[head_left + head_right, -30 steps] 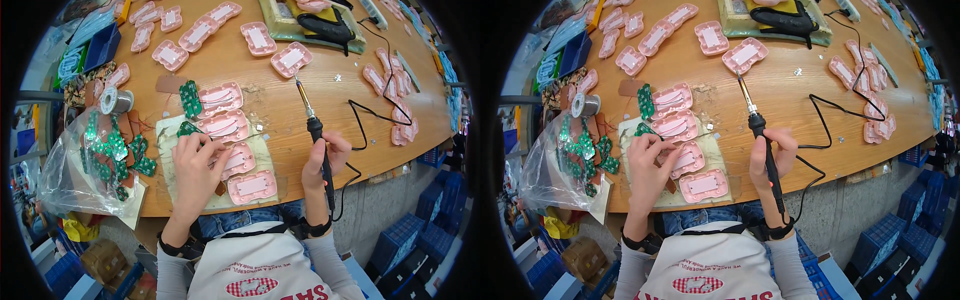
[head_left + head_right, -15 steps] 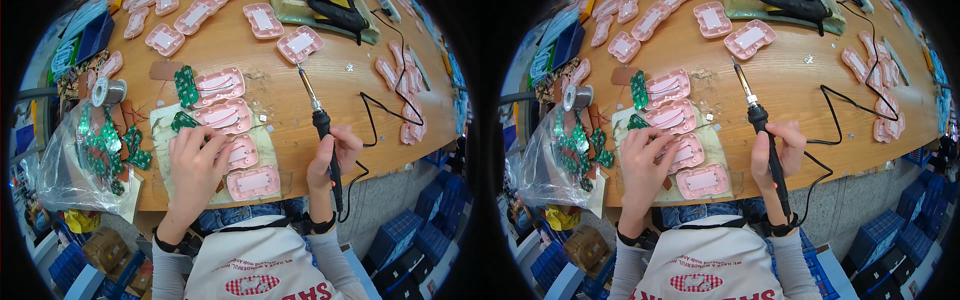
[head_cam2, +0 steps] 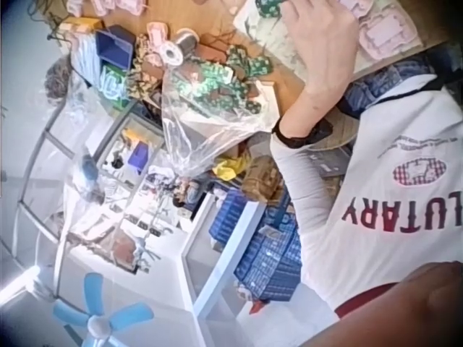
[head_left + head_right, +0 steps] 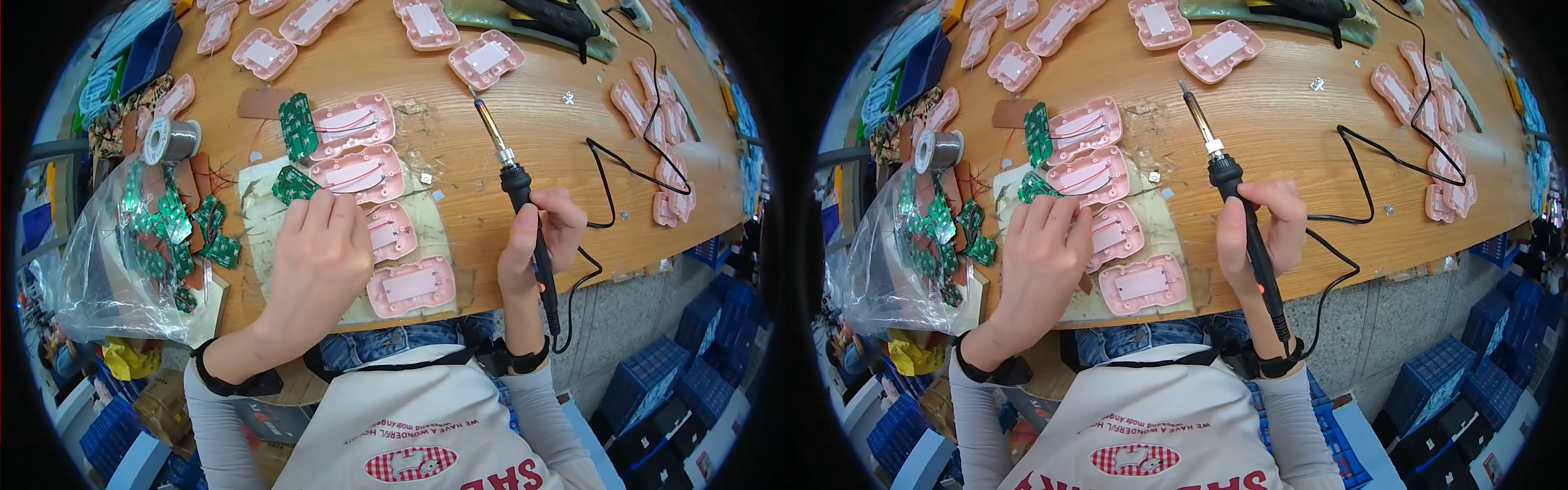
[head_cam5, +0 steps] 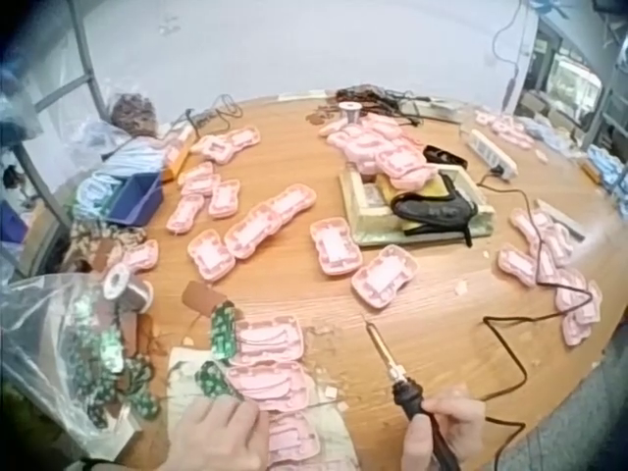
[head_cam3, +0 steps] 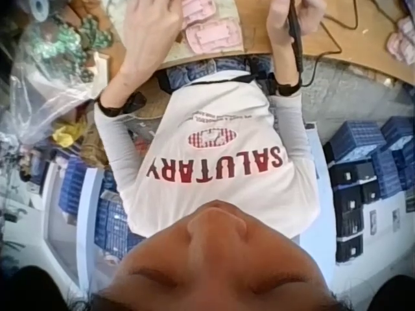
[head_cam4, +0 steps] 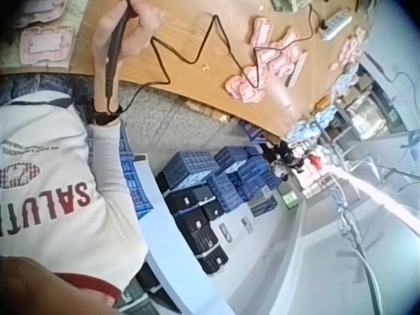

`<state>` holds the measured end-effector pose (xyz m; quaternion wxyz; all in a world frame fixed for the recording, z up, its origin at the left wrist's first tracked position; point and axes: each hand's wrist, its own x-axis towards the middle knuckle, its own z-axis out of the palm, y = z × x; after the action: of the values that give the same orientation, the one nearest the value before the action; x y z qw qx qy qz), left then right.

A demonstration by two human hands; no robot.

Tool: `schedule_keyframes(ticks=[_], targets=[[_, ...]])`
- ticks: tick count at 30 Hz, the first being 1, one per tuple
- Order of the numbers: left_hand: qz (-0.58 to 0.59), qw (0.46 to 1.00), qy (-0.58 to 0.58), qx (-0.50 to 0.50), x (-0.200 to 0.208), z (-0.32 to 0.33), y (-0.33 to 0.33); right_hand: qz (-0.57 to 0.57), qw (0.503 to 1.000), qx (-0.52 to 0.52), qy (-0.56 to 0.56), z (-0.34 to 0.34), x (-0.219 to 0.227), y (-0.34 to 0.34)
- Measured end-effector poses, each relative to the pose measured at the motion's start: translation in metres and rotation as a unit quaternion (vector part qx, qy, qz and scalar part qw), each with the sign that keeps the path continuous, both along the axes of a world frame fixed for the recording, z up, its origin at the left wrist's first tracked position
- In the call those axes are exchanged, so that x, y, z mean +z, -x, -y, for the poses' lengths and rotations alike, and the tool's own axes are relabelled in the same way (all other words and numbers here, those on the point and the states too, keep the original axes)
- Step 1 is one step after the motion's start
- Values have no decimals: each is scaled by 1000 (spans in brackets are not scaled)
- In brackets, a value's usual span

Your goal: Soldering wires and electronic components into small plastic casings at a workshop table.

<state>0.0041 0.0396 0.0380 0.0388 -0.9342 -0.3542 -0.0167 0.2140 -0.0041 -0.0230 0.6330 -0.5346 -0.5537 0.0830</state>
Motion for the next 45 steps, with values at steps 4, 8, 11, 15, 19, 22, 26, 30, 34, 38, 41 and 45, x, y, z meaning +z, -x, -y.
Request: schedule_keyframes(ticks=[4,8,11,15,19,22,26,30,34,38,41,45], targets=[[166,985,31,25,2,-7,6,-5,1000,-14,8,0,1,1],[294,935,157,119,-15,2,14,-17,1000,-12,9,1,-2,2],[321,927,144,133,-25,12,13,-13,1000,-21,16,0,-3,2],[345,927,117,87,-39,21,11,-92,994,-35,39,3,-4,3],[350,931,85,58,-41,21,9,-106,993,-45,29,5,-4,0],[360,928,88,42,-43,21,11,-117,992,-37,32,8,-4,-2],[380,913,128,77,-48,25,9,-95,995,-13,18,14,1,-7],[382,914,120,68,-51,24,8,-98,994,33,26,27,12,-10],[381,915,107,75,-54,26,6,-84,993,68,54,41,19,-7],[398,908,102,78,-59,27,6,-67,989,107,72,54,17,-6],[391,912,96,81,-58,26,5,-48,986,134,86,57,16,-5],[386,913,102,85,-58,26,5,-21,981,177,77,61,16,-6]])
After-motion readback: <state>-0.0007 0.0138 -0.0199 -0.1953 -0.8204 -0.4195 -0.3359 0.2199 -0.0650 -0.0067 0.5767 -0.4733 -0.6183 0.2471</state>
